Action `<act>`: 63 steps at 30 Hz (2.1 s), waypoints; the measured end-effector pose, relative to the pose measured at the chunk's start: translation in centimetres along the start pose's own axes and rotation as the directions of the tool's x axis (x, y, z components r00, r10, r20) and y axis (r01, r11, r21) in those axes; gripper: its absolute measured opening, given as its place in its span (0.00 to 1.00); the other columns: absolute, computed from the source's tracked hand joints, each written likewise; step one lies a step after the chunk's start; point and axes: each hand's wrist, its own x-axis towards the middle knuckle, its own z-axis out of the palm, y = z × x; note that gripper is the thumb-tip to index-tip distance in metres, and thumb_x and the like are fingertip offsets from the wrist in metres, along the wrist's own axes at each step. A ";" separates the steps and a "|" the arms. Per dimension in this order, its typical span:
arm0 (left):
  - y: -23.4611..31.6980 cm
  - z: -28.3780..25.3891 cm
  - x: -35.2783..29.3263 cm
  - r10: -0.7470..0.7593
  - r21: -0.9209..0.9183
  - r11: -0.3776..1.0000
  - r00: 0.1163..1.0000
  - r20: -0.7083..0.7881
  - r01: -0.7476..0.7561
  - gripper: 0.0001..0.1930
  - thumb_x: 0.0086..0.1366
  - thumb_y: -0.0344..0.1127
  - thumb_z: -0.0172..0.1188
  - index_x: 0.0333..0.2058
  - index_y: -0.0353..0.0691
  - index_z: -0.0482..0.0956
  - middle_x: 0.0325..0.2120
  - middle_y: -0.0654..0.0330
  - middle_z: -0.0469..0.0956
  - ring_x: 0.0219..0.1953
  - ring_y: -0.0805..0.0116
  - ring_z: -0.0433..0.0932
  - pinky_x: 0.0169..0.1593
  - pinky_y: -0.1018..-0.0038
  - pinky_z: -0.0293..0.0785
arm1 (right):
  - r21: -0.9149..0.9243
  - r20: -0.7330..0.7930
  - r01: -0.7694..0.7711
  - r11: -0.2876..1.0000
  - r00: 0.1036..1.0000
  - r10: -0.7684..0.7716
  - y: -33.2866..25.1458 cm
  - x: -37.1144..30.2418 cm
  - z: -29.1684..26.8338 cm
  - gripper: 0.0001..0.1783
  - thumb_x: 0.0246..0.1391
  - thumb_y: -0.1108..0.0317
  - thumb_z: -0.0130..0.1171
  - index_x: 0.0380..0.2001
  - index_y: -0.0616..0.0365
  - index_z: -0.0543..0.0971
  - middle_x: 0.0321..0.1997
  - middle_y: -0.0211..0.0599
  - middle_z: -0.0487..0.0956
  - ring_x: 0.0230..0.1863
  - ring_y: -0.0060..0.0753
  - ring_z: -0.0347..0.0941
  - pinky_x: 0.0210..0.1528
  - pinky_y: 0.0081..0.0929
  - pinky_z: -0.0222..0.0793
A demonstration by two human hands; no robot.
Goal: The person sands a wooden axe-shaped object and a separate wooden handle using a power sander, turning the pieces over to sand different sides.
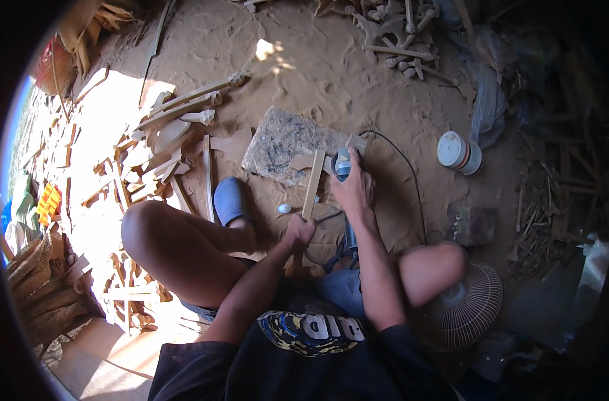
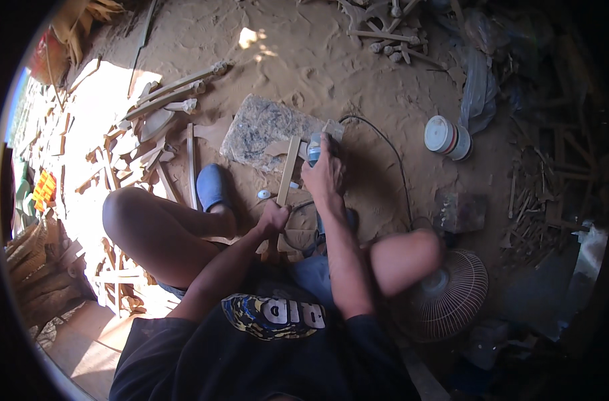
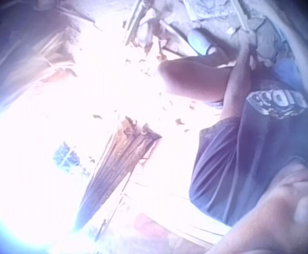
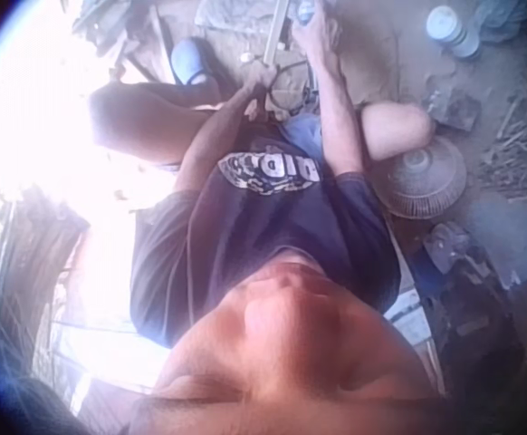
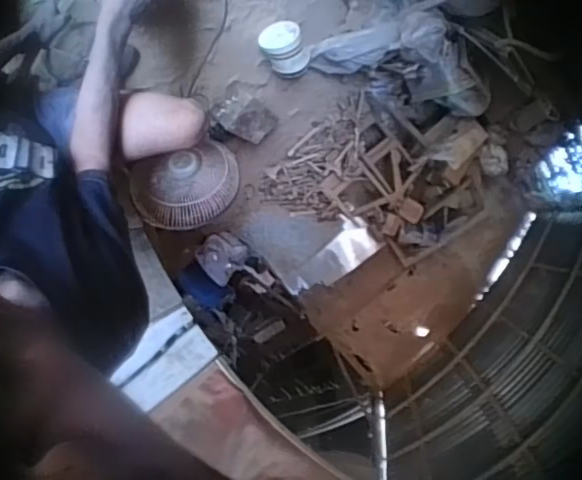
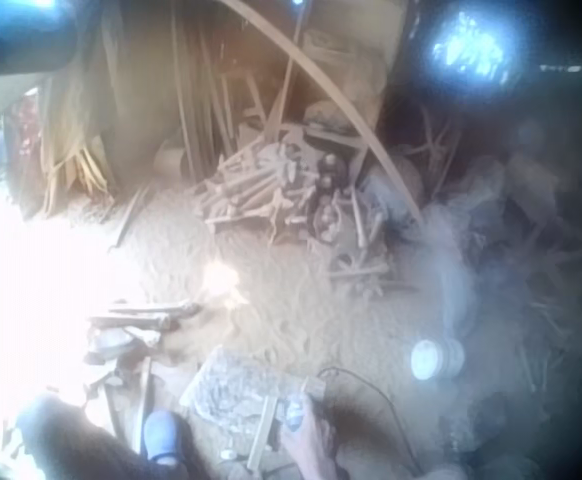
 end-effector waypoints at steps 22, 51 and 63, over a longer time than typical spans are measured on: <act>-2.1 0.3 1.1 0.115 -0.066 0.991 0.993 -0.029 -0.117 0.15 0.68 0.35 0.60 0.43 0.26 0.82 0.25 0.50 0.82 0.21 0.64 0.79 0.26 0.60 0.75 | 0.070 0.024 0.001 0.998 1.000 -0.003 0.3 -2.5 -0.1 0.49 0.55 0.56 0.72 0.79 0.43 0.63 0.57 0.63 0.84 0.57 0.69 0.81 0.60 0.59 0.76; -1.6 0.4 1.5 -0.012 -0.114 0.993 0.998 0.059 0.019 0.11 0.69 0.34 0.57 0.35 0.30 0.81 0.21 0.56 0.78 0.21 0.66 0.78 0.24 0.61 0.73 | 0.167 -0.132 -0.256 0.952 0.951 0.279 7.4 -0.5 -2.5 0.48 0.55 0.56 0.71 0.78 0.38 0.64 0.56 0.55 0.86 0.57 0.64 0.83 0.58 0.57 0.78; -1.2 0.7 1.1 0.005 -0.076 0.997 0.997 0.077 0.001 0.09 0.69 0.32 0.57 0.30 0.40 0.69 0.17 0.63 0.68 0.15 0.67 0.69 0.17 0.63 0.65 | 0.247 -0.209 -0.017 0.969 0.975 0.071 10.4 1.3 -0.9 0.49 0.55 0.55 0.70 0.79 0.38 0.63 0.62 0.53 0.83 0.60 0.65 0.81 0.60 0.55 0.78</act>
